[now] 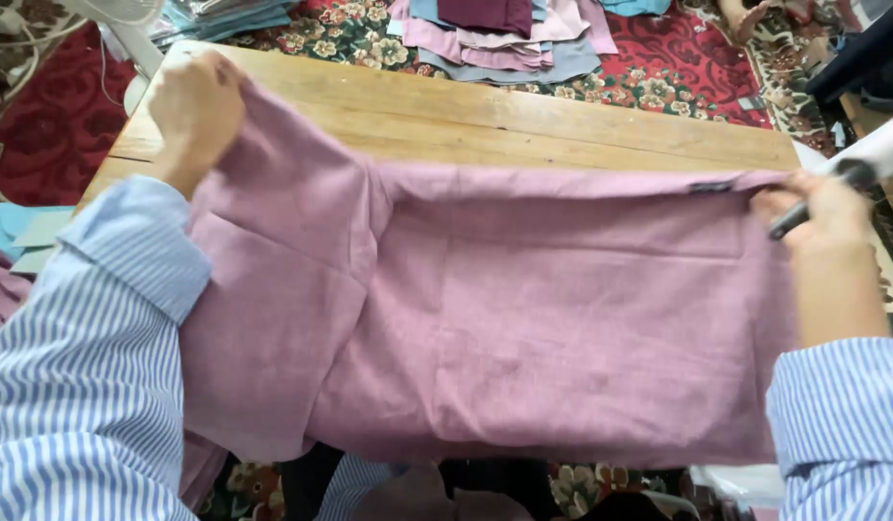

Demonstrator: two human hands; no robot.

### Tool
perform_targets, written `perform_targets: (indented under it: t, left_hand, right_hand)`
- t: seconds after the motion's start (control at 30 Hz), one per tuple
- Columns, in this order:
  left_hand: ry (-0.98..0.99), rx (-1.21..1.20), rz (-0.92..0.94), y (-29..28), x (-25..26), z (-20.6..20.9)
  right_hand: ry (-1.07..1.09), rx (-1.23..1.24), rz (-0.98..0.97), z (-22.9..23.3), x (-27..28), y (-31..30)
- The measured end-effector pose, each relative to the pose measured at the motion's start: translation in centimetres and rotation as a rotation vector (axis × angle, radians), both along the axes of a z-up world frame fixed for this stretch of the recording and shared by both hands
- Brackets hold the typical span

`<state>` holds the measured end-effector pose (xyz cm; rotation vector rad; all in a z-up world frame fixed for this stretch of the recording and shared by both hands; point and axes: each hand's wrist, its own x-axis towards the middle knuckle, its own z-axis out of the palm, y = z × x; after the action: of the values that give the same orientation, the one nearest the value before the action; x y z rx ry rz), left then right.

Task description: Using a lint roller to clean a pink shirt and then folding it on a wooden table.

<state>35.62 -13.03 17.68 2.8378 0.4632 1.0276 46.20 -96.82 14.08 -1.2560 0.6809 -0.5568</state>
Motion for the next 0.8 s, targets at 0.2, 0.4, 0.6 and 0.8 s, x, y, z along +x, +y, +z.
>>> perform_targets:
  t: [0.2,0.4,0.6,0.8]
  left_hand:
    - [0.7,-0.228,-0.283,-8.8,-11.3,3.1]
    - [0.948,-0.093,-0.139,-9.6,-21.7,0.7]
    - [1.291,-0.131,0.121,-10.0,-24.4,2.2]
    - [1.207,-0.139,0.033,-7.5,-24.9,2.0]
  right_hand:
    - [0.329,-0.196,0.476,3.3,-11.5,7.1]
    - [0.414,-0.765,0.581,0.2,-14.8,4.7]
    - [0.375,-0.829,0.602,-1.0,-14.6,5.6]
    - [0.247,-0.99,0.574,-3.1,-14.6,4.3]
